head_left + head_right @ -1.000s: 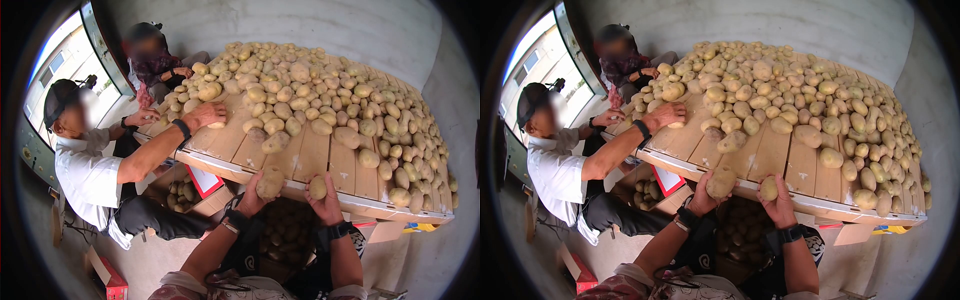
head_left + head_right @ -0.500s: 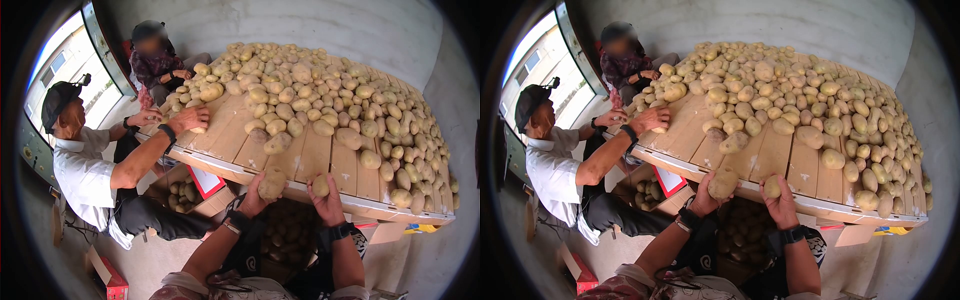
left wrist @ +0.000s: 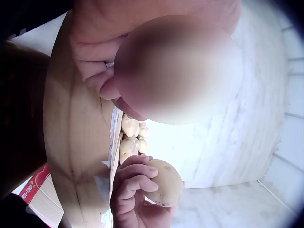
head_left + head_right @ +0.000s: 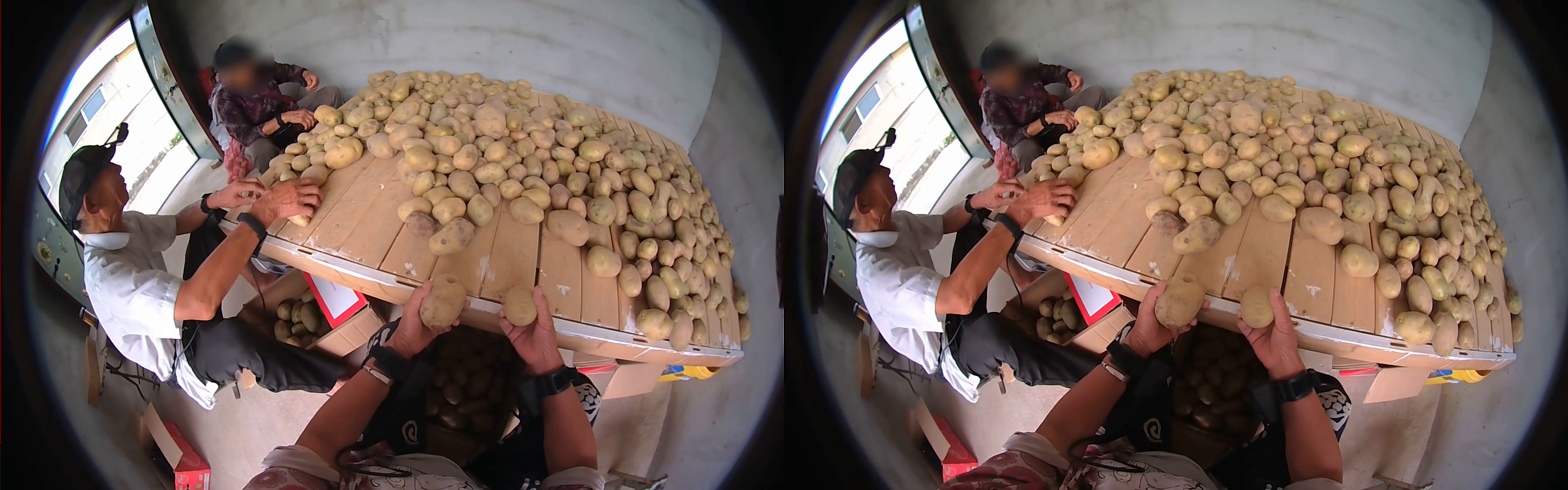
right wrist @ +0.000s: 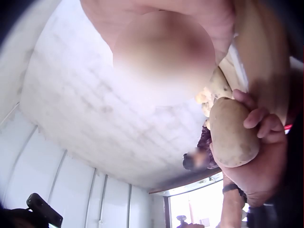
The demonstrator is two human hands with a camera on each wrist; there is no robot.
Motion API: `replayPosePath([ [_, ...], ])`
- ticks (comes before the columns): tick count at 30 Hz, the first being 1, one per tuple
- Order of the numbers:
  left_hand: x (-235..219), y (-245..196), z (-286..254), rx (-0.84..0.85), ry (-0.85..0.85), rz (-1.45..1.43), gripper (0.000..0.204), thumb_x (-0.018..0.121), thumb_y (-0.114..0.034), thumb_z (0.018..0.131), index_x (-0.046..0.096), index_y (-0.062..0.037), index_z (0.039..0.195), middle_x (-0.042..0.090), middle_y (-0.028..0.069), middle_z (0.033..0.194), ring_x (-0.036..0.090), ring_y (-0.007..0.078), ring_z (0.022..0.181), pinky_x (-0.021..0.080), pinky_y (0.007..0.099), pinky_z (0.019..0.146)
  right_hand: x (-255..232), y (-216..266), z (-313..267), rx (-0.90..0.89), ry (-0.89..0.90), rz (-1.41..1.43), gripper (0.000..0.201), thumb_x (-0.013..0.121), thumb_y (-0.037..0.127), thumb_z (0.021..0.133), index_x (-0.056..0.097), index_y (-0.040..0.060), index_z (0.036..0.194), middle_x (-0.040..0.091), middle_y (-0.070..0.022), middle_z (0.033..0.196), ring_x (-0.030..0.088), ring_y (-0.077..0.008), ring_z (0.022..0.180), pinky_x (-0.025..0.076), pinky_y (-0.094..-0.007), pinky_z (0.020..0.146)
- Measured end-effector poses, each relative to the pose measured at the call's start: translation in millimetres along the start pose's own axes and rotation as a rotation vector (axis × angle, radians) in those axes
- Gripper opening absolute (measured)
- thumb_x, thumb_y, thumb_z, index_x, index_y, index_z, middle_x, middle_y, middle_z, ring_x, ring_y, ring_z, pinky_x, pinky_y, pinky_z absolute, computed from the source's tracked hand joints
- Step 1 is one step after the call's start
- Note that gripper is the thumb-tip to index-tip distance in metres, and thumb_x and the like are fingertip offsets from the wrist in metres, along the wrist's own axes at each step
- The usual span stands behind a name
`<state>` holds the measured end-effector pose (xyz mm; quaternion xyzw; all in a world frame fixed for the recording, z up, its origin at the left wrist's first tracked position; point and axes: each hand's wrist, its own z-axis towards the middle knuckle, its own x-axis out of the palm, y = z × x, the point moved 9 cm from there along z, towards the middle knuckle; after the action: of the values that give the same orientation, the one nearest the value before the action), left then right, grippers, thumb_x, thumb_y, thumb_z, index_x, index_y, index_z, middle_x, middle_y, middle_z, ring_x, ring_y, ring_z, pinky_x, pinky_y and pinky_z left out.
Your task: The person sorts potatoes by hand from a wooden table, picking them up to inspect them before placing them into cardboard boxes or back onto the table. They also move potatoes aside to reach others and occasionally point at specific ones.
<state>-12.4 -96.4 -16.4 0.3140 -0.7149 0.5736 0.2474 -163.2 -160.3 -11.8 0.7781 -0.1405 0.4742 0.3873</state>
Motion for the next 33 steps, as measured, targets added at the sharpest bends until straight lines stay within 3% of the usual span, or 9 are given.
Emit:
replayPosePath([
  [4, 0.9, 0.3, 0.3, -0.004, 0.016, -0.005, 0.057, 0.030, -0.052, 0.088, 0.049, -0.0086, 0.120, 0.061, 0.0165, 0.105, 0.058, 0.0208, 0.068, 0.045, 0.0266, 0.060, 8.0, 6.6, -3.7, -0.084, 0.035, -0.115, 0.031, 0.058, 0.027, 0.087, 0.052, 0.0062, 0.110, 0.059, -0.0095, 0.105, 0.058, -0.0266, 0.098, 0.050, -0.0371, 0.082],
  [7, 1.1, 0.9, 0.5, -0.006, 0.014, 0.013, 0.057, 0.030, -0.052, 0.088, 0.049, -0.0090, 0.120, 0.061, 0.0160, 0.105, 0.058, 0.0205, 0.069, 0.044, 0.0262, 0.059, 10.2, 3.3, -2.4, -0.053, 0.079, -0.047, 0.037, 0.056, 0.030, 0.088, 0.049, 0.0042, 0.114, 0.056, -0.0142, 0.111, 0.056, -0.0319, 0.103, 0.049, -0.0413, 0.086],
  [13, 1.3, -0.5, -1.3, -0.006, -0.017, 0.024, 0.057, 0.030, -0.053, 0.087, 0.048, -0.0099, 0.120, 0.060, 0.0153, 0.105, 0.058, 0.0205, 0.069, 0.043, 0.0257, 0.058, 20.5, 3.4, -4.4, 0.028, 0.132, 0.143, 0.032, 0.057, 0.024, 0.087, 0.050, 0.0044, 0.112, 0.056, -0.0127, 0.110, 0.055, -0.0304, 0.102, 0.049, -0.0405, 0.084],
  [17, 2.8, 0.1, -2.3, -0.004, -0.007, 0.006, 0.057, 0.031, -0.052, 0.087, 0.047, -0.0094, 0.121, 0.060, 0.0155, 0.105, 0.058, 0.0210, 0.070, 0.044, 0.0258, 0.056, 17.5, 8.2, -3.8, -0.027, 0.164, 0.178, 0.031, 0.057, 0.025, 0.087, 0.051, 0.0049, 0.109, 0.057, -0.0113, 0.103, 0.057, -0.0263, 0.097, 0.051, -0.0372, 0.079],
  [23, 1.1, 0.2, -0.5, -0.001, 0.019, 0.017, 0.056, 0.031, -0.051, 0.088, 0.047, -0.0082, 0.120, 0.060, 0.0158, 0.104, 0.059, 0.0218, 0.070, 0.045, 0.0263, 0.057, 1.7, 9.9, -4.2, -0.033, -0.002, 0.048, 0.029, 0.058, 0.029, 0.085, 0.053, 0.0061, 0.102, 0.058, -0.0101, 0.089, 0.058, -0.0220, 0.080, 0.052, -0.0298, 0.065],
  [29, -0.3, -0.1, -0.2, -0.015, 0.019, 0.014, 0.058, 0.030, -0.052, 0.088, 0.048, -0.0075, 0.120, 0.061, 0.0156, 0.104, 0.059, 0.0212, 0.070, 0.046, 0.0269, 0.058, 14.1, 16.4, -9.6, -0.070, 0.074, 0.006, 0.027, 0.056, 0.027, 0.086, 0.052, 0.0048, 0.101, 0.058, -0.0106, 0.089, 0.058, -0.0205, 0.076, 0.051, -0.0296, 0.063],
  [32, -3.2, 0.4, -0.4, -0.019, 0.006, 0.032, 0.059, 0.029, -0.052, 0.088, 0.049, -0.0070, 0.120, 0.061, 0.0155, 0.104, 0.059, 0.0211, 0.070, 0.046, 0.0268, 0.059, 26.7, 15.7, -18.5, -0.060, 0.186, -0.175, 0.028, 0.055, 0.028, 0.086, 0.052, 0.0044, 0.102, 0.057, -0.0109, 0.089, 0.058, -0.0213, 0.081, 0.051, -0.0310, 0.066],
  [33, -3.1, -0.7, -0.3, -0.014, 0.009, 0.043, 0.059, 0.029, -0.052, 0.088, 0.049, -0.0068, 0.120, 0.061, 0.0154, 0.105, 0.059, 0.0212, 0.070, 0.047, 0.0268, 0.059, 35.4, 13.8, -23.9, -0.042, 0.250, -0.198, 0.030, 0.052, 0.030, 0.087, 0.051, 0.0031, 0.102, 0.058, -0.0120, 0.093, 0.058, -0.0230, 0.085, 0.050, -0.0333, 0.072],
])
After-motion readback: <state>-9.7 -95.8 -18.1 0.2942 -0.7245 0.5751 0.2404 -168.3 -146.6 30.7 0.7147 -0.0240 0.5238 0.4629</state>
